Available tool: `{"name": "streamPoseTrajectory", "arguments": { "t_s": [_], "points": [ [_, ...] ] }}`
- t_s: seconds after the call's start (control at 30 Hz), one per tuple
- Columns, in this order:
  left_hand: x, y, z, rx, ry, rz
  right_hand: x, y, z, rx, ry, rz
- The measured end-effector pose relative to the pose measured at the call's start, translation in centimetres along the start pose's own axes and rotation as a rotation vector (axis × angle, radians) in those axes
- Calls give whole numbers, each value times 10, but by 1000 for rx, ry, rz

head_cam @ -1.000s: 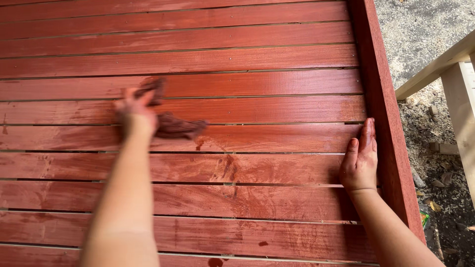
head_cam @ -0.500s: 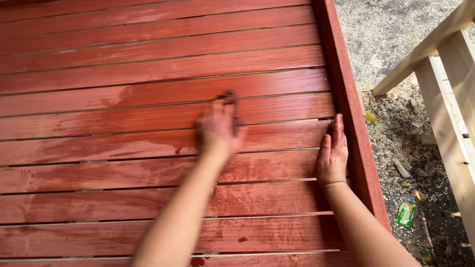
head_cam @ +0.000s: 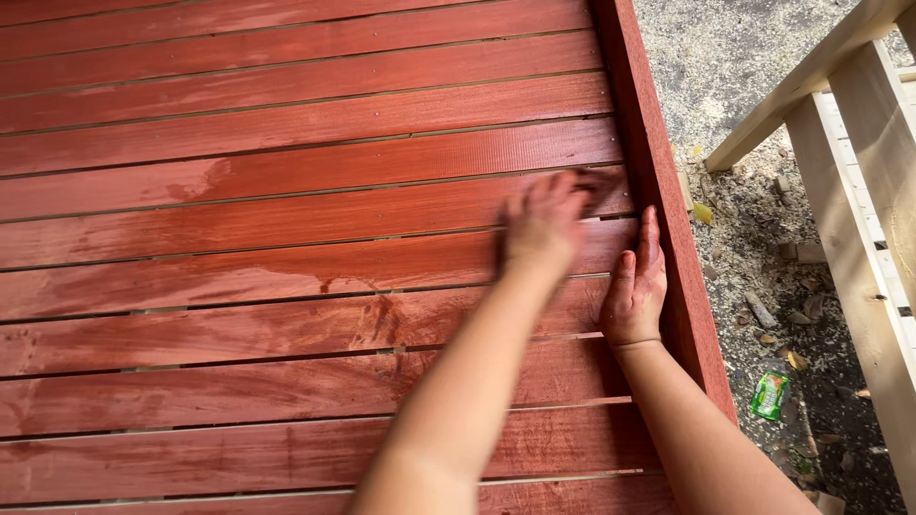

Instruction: The person wipes a reddish-brown wooden bench with a cloth, cleaning the slats and frame. They dip the cloth into a bucket of liquid and continue wiping different sections of the bench surface and edges.

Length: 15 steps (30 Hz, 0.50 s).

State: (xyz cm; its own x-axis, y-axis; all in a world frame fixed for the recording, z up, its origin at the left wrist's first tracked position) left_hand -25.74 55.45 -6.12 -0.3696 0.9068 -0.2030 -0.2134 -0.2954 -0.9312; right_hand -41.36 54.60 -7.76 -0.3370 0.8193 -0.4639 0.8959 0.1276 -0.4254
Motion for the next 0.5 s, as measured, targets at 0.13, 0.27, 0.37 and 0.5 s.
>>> {"name": "streamPoseTrajectory", "arguments": {
  "t_s": [0.13, 0.27, 0.37, 0.5],
  "points": [
    [65, -76, -118, 64, -129, 243, -2, 2, -2, 57, 27, -26],
    [133, -158, -250, -247, -392, 237, -3, 3, -6, 41, 38, -44],
    [156, -196, -315, -322, -713, 217, 10, -4, -13, 50, 65, -65],
    [142, -170, -306, -215, -832, 286, 46, -23, -29, 111, 70, -104]
  ]
}}
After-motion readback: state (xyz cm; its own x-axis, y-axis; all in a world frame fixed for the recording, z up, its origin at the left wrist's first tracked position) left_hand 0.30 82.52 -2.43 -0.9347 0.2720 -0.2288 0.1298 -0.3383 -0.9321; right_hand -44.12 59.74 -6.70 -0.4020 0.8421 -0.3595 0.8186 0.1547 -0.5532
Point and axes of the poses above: each hand's wrist, its own x-axis away from the middle knuckle, its own y-axis out of the palm, z = x × y, the point moved 2 cm from there along -x, towards the middle knuckle, and after that the axes turned 2 degrees about z, right-handed, at the moved point
